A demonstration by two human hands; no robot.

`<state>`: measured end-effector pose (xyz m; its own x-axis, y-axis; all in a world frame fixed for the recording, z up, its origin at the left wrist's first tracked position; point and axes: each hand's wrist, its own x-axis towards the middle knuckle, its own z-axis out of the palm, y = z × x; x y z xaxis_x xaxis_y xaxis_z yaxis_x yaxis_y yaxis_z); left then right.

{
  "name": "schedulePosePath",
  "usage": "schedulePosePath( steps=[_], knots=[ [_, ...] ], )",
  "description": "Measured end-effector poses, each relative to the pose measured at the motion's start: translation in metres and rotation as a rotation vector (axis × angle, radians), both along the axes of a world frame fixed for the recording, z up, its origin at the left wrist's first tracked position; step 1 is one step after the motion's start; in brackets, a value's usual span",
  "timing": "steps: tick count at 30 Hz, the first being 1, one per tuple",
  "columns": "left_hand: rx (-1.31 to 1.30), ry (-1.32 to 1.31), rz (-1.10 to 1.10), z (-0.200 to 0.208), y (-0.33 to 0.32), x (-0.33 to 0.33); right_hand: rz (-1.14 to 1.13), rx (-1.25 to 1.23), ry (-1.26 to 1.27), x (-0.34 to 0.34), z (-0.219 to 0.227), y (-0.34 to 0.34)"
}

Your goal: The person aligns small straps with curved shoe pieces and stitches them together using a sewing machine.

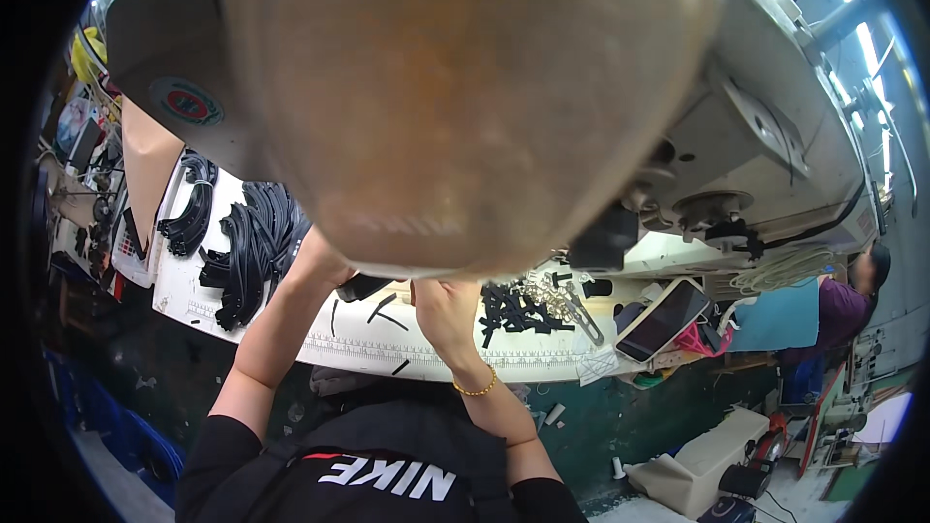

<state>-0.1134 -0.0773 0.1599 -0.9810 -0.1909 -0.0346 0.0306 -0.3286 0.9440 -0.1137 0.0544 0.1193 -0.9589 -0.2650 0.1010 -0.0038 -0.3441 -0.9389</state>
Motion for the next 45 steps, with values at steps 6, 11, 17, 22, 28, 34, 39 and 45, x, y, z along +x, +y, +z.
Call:
schedulePosePath(
  steps=[6, 11, 17, 22, 28, 34, 39, 45],
  knots=[
    [0.019, 0.021, -0.003, -0.002, -0.006, 0.002, -0.019, 0.055, -0.018, -0.002, 0.007, -0.008],
    [-0.063, -0.077, 0.122, -0.015, -0.008, -0.008, -0.138, 0.252, 0.126, -0.011, 0.018, -0.011],
    [-0.65, 0.375, 0.401, -0.011, 0.008, 0.02, -0.117, 0.033, 0.088, -0.005, 0.0, -0.006],
    [-0.96, 0.538, 0.375, -0.02, 0.006, 0.045, 0.005, -0.198, -0.065, -0.009, -0.021, -0.002],
    [-0.839, 0.468, 0.323, -0.021, 0.003, 0.039, -0.019, -0.188, -0.081, -0.006, -0.02, -0.003],
    [-0.893, 0.531, 0.485, -0.023, 0.01, 0.033, -0.237, 0.058, 0.011, 0.004, -0.002, -0.01],
    [-0.665, 0.373, 0.491, -0.02, 0.005, 0.027, -0.188, 0.044, 0.011, 0.0, -0.007, -0.016],
    [-0.925, 0.549, 0.633, -0.025, 0.014, 0.021, 0.025, 0.193, 0.034, -0.023, -0.013, 0.023]
  ],
)
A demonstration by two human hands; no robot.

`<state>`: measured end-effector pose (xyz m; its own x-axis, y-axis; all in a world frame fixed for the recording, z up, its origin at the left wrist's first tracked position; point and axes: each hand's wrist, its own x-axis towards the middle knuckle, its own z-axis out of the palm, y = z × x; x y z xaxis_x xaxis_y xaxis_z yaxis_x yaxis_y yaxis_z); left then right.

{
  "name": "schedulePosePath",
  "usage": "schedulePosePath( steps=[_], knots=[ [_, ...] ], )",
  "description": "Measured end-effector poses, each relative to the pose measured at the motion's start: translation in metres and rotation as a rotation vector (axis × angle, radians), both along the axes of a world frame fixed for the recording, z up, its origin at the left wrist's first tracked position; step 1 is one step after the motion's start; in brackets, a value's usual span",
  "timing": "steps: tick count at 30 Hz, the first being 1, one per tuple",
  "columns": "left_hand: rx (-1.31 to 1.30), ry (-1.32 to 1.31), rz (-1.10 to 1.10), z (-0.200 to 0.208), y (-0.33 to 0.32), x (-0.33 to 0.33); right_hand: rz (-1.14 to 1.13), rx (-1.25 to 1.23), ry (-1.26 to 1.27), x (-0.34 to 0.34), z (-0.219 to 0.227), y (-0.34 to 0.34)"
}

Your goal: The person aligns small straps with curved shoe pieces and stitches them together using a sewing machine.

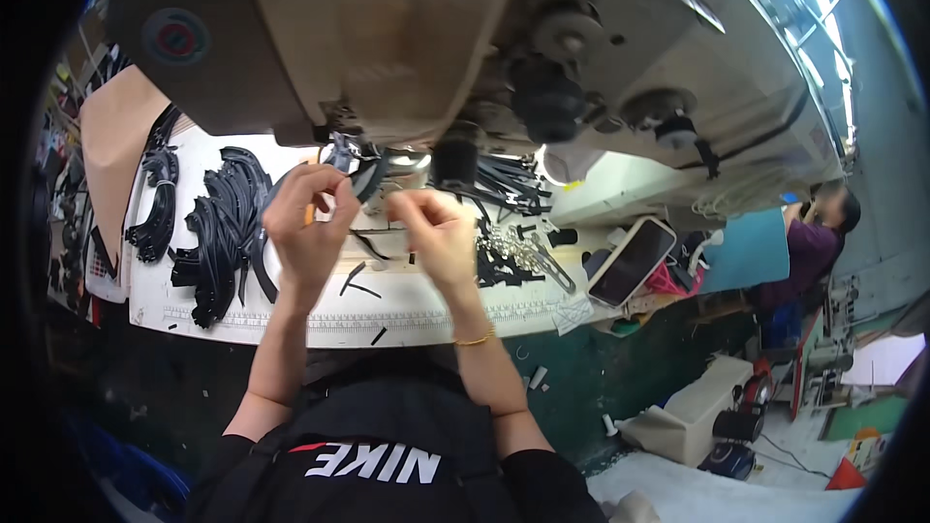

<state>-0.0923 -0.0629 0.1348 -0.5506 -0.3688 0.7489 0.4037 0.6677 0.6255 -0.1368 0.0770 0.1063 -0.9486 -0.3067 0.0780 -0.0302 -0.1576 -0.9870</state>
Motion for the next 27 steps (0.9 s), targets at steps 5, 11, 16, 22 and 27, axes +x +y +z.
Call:
schedulePosePath(
  steps=[5, 11, 16, 22, 27],
  knots=[
    [-0.234, 0.079, -0.093, 0.003, 0.006, 0.033, -0.348, 0.62, 0.295, -0.03, -0.05, 0.1],
    [-0.152, -0.006, -0.269, -0.051, 0.048, 0.074, -0.38, 0.896, 0.757, -0.054, -0.053, 0.08],
    [-0.155, -0.011, -0.234, -0.036, 0.042, 0.087, -0.149, 1.076, 0.984, -0.106, -0.059, 0.051],
    [-0.182, 0.005, -0.126, -0.014, 0.026, 0.077, -0.05, 0.749, 0.802, -0.106, -0.052, 0.049],
    [-0.265, 0.013, -0.057, -0.001, 0.024, 0.057, -0.245, 0.387, 0.552, -0.093, -0.031, 0.085]
  ],
)
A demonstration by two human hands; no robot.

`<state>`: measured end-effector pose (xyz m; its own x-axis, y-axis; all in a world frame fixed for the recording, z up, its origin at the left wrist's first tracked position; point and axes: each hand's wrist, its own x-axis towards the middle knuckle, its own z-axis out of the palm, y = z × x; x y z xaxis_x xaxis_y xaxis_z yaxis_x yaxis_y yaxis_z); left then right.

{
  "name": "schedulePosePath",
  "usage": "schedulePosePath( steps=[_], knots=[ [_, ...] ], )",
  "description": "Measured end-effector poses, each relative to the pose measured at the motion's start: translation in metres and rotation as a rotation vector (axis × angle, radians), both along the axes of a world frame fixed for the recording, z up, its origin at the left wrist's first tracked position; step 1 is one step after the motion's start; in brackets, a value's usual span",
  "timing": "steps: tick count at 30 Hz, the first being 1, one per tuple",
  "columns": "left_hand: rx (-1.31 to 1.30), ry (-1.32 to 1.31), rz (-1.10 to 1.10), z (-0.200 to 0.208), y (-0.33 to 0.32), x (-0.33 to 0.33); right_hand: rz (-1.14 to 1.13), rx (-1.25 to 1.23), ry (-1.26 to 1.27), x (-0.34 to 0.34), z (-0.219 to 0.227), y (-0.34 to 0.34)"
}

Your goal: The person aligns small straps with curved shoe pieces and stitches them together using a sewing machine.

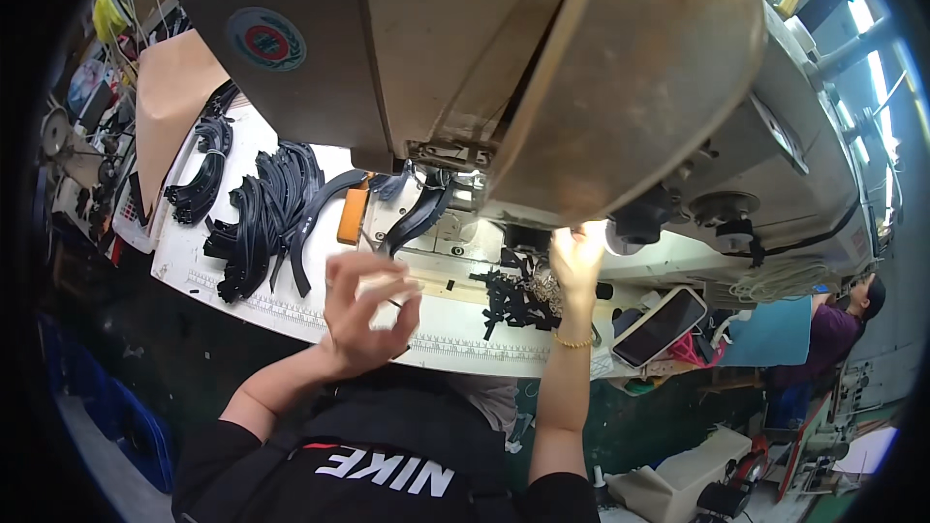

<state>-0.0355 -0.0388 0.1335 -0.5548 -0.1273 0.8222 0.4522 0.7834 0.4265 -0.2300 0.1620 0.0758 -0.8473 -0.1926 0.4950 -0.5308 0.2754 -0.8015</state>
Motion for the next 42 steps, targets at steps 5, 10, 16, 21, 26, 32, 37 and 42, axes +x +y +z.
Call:
schedulePosePath(
  steps=[5, 10, 16, 21, 26, 32, 37, 42],
  knots=[
    [0.332, -0.192, 0.01, 0.011, -0.016, -0.038, 0.089, -0.005, -0.061, 0.068, 0.058, -0.019],
    [0.436, -0.339, -0.096, 0.014, -0.023, -0.045, 0.193, -0.271, -0.283, 0.102, 0.079, -0.066],
    [0.573, -0.4, -0.179, 0.014, -0.027, -0.047, 0.205, -0.367, -0.379, 0.098, 0.061, -0.084],
    [1.002, -0.7, -0.505, 0.015, -0.044, -0.051, 0.201, -0.382, -0.404, 0.1, 0.061, -0.088],
    [1.133, -0.738, -0.52, 0.005, -0.049, -0.059, 0.208, -0.36, -0.476, 0.099, 0.056, -0.084],
    [1.112, -0.74, -0.485, 0.007, -0.049, -0.061, 0.183, -0.343, -0.461, 0.099, 0.053, -0.088],
    [1.055, -0.717, -0.444, 0.008, -0.047, -0.065, 0.185, -0.366, -0.409, 0.098, 0.052, -0.091],
    [1.046, -0.734, -0.455, 0.005, -0.045, -0.068, 0.215, -0.362, -0.39, 0.097, 0.052, -0.089]
  ],
)
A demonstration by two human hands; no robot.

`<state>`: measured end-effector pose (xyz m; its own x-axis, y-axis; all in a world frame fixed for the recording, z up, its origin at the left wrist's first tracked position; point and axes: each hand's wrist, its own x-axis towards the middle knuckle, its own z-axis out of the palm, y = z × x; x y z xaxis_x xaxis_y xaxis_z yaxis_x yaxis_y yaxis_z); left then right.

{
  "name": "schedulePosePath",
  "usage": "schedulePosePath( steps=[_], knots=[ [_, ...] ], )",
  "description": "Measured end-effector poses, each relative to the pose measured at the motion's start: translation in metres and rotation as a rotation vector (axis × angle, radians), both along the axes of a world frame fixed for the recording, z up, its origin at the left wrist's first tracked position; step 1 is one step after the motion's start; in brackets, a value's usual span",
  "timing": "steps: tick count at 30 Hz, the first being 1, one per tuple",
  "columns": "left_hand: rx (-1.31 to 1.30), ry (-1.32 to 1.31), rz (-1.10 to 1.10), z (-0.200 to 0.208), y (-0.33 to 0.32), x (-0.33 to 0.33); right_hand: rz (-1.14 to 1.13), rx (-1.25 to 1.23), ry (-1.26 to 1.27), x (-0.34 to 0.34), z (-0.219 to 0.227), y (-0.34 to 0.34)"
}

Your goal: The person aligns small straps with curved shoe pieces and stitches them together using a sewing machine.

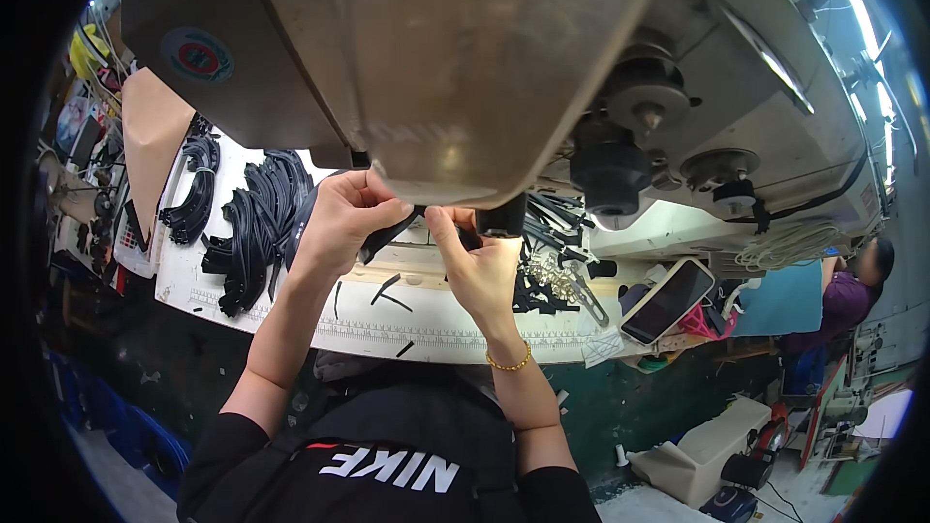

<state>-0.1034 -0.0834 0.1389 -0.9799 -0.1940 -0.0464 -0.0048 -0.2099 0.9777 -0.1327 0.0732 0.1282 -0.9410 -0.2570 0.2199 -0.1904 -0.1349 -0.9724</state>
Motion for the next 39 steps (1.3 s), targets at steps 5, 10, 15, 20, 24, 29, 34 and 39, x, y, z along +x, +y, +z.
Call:
schedulePosePath(
  steps=[5, 10, 15, 20, 24, 29, 34, 39],
  knots=[
    [0.165, 0.013, 0.071, 0.004, 0.01, -0.004, -0.101, -0.027, 0.108, -0.008, -0.005, 0.0],
    [0.176, -0.019, 0.129, 0.011, 0.016, -0.011, -0.404, 0.197, 0.07, -0.04, -0.033, 0.02],
    [0.126, 0.094, 0.179, -0.006, 0.021, -0.011, -0.415, 0.264, 0.701, -0.05, -0.023, 0.039],
    [0.121, 0.065, 0.245, 0.002, 0.025, -0.008, -0.918, 0.342, 0.813, -0.019, 0.004, 0.07],
    [0.056, 0.087, 0.25, -0.001, 0.027, -0.013, -1.432, 0.527, 0.81, -0.042, 0.021, 0.147],
    [0.005, 0.091, 0.265, -0.007, 0.026, -0.014, -1.334, 0.853, 0.825, -0.046, 0.01, 0.17],
    [0.005, 0.106, 0.291, -0.007, 0.027, -0.013, -1.383, 0.907, 0.939, -0.036, 0.01, 0.149],
    [0.012, 0.177, 0.254, -0.004, 0.027, -0.009, -0.882, 0.642, 0.962, -0.013, -0.002, 0.058]
  ],
)
